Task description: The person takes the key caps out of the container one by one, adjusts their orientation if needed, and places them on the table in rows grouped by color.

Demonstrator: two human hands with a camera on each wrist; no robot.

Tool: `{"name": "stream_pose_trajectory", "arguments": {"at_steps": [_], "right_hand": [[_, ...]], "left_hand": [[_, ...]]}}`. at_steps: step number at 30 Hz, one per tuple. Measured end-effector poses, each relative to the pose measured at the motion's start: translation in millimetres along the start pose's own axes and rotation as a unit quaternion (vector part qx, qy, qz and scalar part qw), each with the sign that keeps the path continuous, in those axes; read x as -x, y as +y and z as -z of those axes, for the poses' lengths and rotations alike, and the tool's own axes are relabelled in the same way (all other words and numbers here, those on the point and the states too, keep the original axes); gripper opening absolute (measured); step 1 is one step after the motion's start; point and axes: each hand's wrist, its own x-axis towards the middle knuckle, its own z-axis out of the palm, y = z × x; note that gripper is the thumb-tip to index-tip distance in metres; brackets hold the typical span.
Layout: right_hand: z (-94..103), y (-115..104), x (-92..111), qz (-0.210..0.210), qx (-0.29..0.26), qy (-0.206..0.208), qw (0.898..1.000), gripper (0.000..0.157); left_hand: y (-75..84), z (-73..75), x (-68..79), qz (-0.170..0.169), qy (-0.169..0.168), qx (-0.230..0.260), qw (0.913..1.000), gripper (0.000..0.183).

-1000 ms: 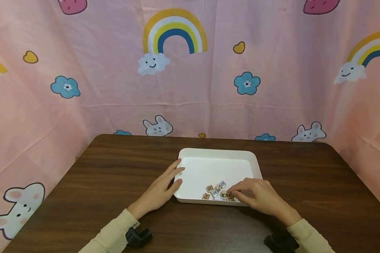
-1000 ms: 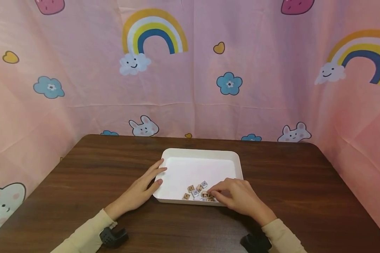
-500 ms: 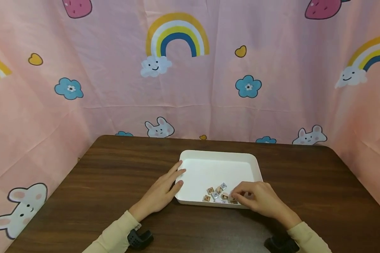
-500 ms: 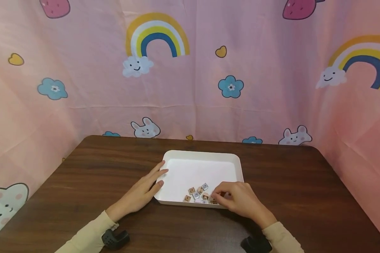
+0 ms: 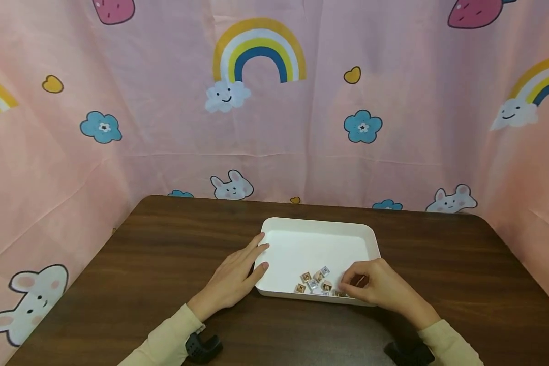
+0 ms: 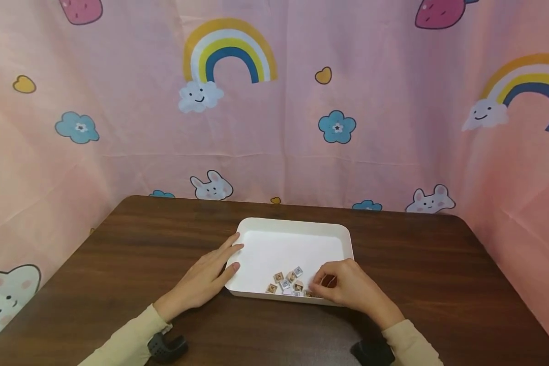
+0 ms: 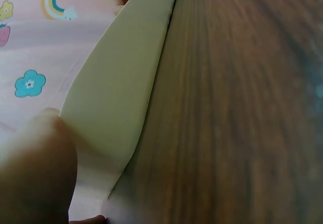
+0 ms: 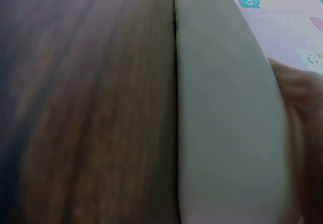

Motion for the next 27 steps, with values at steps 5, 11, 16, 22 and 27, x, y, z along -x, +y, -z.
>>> {"name": "stream_pose_trajectory", "arguments": {"at_steps": [5,11,16,22,27], "right_hand": [[2.9,5.3,-3.9,0.017,0.015,0.014,1.000,0.013],[8.6,9.5,-9.3,-0.018,0.016,-0.024,0.999,0.009],[8.2,16.8,-16.6,-0.006,0.067,-0.002,0.998,0.008],[8.3,24.8,-21.9,0.021,0.086,0.025,0.996,0.013],[10.5,27.9,-23.9,0.018,0.094,0.013,0.995,0.014]], "left_hand": [[0.5,1.2,-5.3,0.001,0.008,-0.010,0.9999,0.055],[-0.1,-0.2,-8.2,0.012,0.007,-0.022,0.9997,0.055],[-1.6,-0.9,-12.6,0.014,0.006,-0.038,0.9992,0.055],[-4.3,2.7,-23.1,0.001,0.002,-0.053,0.9986,0.055],[-4.8,6.1,-28.8,0.000,-0.006,-0.056,0.9984,0.055]]}}
